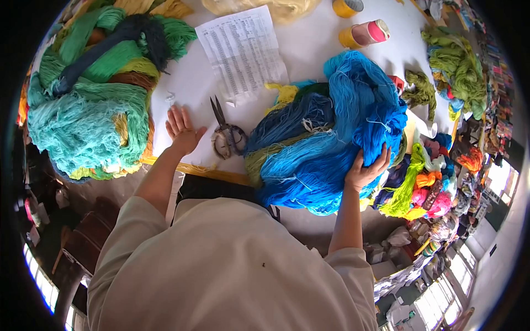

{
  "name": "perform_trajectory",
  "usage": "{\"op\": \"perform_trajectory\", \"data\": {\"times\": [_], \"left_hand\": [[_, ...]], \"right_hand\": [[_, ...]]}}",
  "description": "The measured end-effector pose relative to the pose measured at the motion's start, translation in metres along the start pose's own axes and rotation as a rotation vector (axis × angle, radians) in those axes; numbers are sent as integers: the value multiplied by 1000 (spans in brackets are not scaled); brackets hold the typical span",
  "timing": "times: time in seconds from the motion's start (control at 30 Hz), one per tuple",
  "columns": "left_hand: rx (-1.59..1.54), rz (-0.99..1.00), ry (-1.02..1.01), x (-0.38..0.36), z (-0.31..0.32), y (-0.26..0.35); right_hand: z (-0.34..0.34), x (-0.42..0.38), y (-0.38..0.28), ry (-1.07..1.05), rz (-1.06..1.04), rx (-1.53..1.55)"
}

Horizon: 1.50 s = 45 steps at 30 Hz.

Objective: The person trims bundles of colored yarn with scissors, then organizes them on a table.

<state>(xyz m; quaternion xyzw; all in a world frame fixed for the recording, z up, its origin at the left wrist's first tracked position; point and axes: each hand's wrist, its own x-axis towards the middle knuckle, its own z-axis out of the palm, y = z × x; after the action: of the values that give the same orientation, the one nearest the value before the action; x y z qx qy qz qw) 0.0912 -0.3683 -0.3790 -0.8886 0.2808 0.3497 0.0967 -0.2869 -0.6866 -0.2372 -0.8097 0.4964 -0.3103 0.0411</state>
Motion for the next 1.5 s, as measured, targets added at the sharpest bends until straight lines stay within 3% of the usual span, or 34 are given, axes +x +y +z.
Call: {"op": "perform_trajectory", "data": {"times": [0.27,0.43,0.5,0.6,0.7,0.87,0.93,1.2,1.27,1.37,1.4,1.43,1.5], "left_hand": [[-14,24,49,-1,10,-5],[-129,43,286,-11,9,9],[168,43,435,-30,-11,59],[34,618,368,-39,-23,119],[147,655,407,-23,-5,139],[138,607,444,-19,-5,96],[164,683,514,-22,-3,68],[175,750,439,-30,-4,23],[35,504,426,-41,-9,15],[-392,125,733,-23,24,-23],[-419,-17,669,-19,33,-36],[-417,-20,669,-18,40,-44],[-212,-153,471,-15,53,-56]], "right_hand": [[12,2,2,35,-30,-79],[10,2,3,53,-12,-62],[10,2,4,44,-12,-51],[10,0,6,47,-20,-50],[9,0,5,60,-28,-44],[10,-1,7,78,-43,-63],[9,-1,3,66,-35,-32],[10,-1,5,73,-40,-54],[11,-1,8,79,-47,-56],[10,-1,8,81,-60,-61],[11,0,7,80,-69,-65],[11,0,7,77,-61,-55],[10,0,5,70,-64,-62]]}}
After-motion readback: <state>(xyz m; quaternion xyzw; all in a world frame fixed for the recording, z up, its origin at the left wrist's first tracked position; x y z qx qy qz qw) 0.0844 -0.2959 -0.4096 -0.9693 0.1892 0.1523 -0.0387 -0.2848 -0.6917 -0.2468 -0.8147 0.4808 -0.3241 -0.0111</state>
